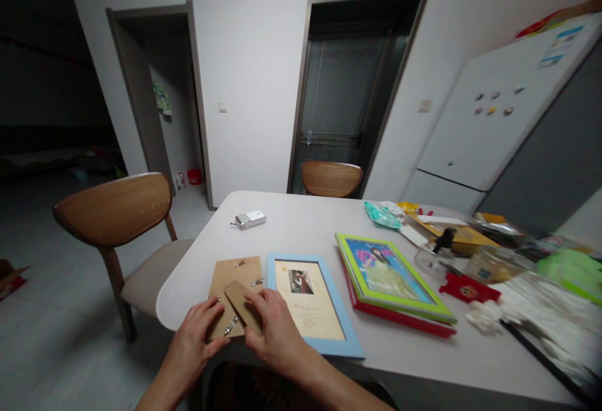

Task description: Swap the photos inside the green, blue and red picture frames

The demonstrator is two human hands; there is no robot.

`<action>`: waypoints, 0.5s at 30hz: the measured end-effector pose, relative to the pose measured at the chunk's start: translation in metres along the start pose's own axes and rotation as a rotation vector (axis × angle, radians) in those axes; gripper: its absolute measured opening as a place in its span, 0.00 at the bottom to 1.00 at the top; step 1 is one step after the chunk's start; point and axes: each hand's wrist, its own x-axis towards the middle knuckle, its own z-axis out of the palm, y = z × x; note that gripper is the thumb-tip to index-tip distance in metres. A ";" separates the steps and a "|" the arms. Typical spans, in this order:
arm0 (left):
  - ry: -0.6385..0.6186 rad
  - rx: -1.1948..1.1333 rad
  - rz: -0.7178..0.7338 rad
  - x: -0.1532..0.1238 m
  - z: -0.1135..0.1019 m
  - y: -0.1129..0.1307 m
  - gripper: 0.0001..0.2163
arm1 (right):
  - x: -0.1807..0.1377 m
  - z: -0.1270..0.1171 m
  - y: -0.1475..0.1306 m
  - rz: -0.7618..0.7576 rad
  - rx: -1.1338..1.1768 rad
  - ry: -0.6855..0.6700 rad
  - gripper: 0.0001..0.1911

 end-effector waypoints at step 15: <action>-0.235 -0.177 0.130 0.039 0.063 0.104 0.13 | -0.058 -0.072 0.095 0.146 -0.107 0.068 0.18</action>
